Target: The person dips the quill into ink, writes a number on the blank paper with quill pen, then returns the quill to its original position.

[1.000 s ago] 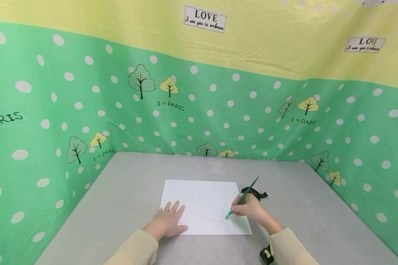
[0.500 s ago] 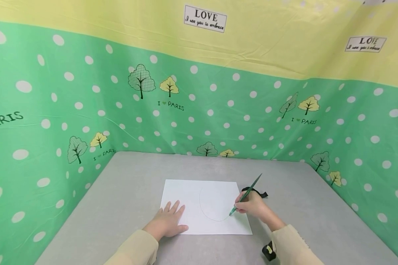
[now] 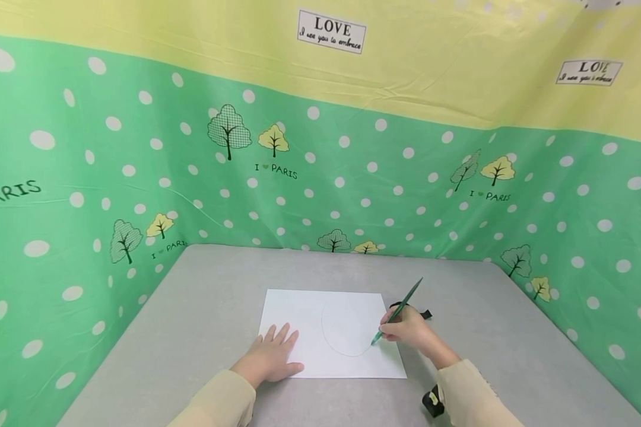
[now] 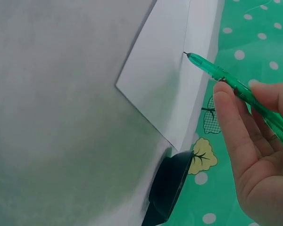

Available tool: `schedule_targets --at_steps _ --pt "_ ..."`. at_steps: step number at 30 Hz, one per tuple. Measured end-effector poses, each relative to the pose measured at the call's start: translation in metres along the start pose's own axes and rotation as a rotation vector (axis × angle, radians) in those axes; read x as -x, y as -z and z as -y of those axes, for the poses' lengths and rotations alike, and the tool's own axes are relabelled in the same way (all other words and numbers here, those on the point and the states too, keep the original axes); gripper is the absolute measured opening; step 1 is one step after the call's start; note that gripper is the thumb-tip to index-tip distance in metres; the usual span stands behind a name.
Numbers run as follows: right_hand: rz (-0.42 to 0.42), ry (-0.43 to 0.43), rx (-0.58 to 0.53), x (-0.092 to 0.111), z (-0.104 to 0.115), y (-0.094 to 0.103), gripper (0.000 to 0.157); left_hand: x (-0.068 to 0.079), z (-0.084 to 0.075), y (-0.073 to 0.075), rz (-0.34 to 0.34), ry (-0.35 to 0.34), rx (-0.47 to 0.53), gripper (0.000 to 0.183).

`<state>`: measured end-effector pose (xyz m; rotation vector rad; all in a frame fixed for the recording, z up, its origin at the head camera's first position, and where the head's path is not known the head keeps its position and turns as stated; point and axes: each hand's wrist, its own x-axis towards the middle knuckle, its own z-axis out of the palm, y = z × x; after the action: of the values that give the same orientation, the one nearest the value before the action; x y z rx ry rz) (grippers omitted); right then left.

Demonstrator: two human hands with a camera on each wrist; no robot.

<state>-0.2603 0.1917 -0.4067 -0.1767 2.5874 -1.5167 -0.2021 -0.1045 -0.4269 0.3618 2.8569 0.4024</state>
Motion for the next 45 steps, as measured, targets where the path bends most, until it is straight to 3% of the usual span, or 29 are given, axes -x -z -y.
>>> schedule_targets --at_steps 45 --pt "-0.083 -0.045 0.041 -0.021 0.0 0.001 0.004 0.001 -0.001 0.001 -0.002 0.001 -0.006 0.071"
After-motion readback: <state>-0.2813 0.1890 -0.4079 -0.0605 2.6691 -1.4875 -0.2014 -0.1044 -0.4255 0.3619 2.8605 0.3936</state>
